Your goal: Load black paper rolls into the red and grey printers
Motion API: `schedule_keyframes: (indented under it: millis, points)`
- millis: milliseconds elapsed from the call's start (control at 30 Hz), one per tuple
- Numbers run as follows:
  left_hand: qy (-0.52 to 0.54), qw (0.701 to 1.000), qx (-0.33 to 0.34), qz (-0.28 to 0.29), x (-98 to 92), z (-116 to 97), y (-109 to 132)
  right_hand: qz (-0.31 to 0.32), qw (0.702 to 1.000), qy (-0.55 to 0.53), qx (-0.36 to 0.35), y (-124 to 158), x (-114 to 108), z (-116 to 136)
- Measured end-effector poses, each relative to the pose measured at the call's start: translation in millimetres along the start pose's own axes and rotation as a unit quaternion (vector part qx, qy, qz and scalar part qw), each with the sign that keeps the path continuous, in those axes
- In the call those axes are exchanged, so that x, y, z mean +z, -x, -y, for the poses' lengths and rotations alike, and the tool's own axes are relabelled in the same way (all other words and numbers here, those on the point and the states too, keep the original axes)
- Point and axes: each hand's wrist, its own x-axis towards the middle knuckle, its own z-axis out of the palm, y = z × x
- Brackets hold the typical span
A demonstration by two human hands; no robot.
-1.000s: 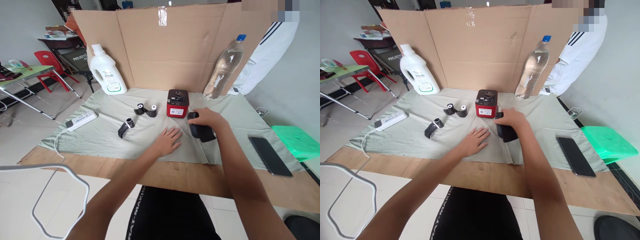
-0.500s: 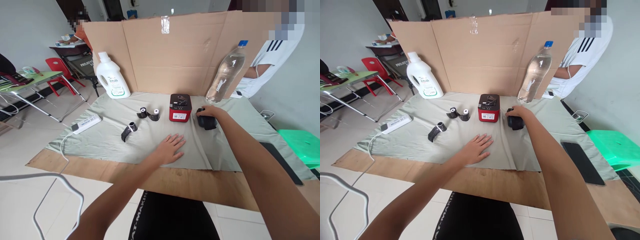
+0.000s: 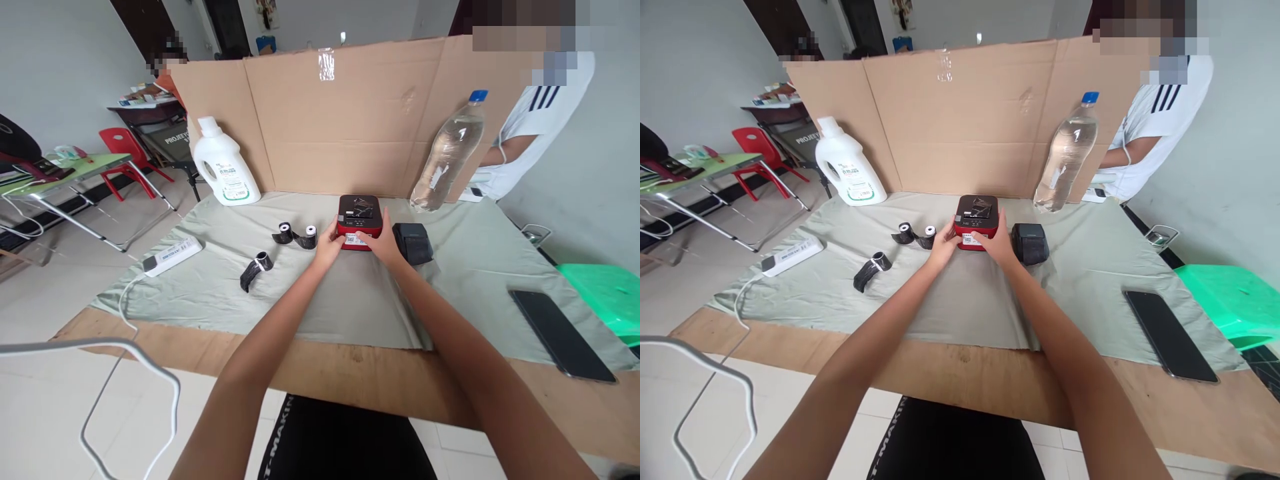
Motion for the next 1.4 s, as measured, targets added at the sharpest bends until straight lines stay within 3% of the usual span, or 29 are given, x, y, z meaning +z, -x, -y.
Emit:
schedule_keyframes:
  millis: [133, 233, 333, 467, 600, 733, 833, 967, 1033, 1133, 1400]
  points:
    - [0.007, 0.999, 0.047, -0.024, 10.0, 8, 20, -0.042, 0.998, -0.053, -0.017, 10, 9, -2]
    - [0.031, 0.997, 0.068, -0.015, 7.2, 1, 47, -0.09, 0.986, -0.132, -0.057, 30, 9, 1]
    - [0.041, 0.997, 0.066, 0.024, -1.5, -12, 94, -0.116, 0.981, -0.14, -0.071, 70, 4, 7]
    - [0.007, 0.998, 0.025, 0.05, -16.5, -28, 166, -0.102, 0.986, -0.098, -0.084, 133, 0, 17]
    - [-0.04, 0.998, 0.01, 0.045, -26.1, -36, 204, -0.093, 0.989, -0.093, -0.072, 171, 7, 23]
    - [-0.068, 0.997, 0.02, 0.035, -27.5, -37, 206, -0.097, 0.989, -0.086, -0.077, 177, 11, 22]
    - [-0.142, 0.987, 0.069, 0.007, -25.8, -39, 203, -0.101, 0.988, -0.071, -0.096, 173, 7, 20]
    - [-0.327, 0.92, 0.212, -0.023, -22.8, -43, 202, -0.095, 0.984, -0.067, -0.133, 166, -3, 19]
    - [-0.389, 0.885, 0.252, -0.037, -21.7, -44, 202, -0.091, 0.982, -0.067, -0.149, 164, -8, 21]
    - [-0.432, 0.86, 0.264, -0.06, -20.4, -47, 202, -0.092, 0.98, -0.062, -0.164, 161, -14, 23]
    - [-0.485, 0.829, 0.272, -0.067, -16.1, -50, 202, -0.094, 0.975, -0.028, -0.198, 156, -19, 22]
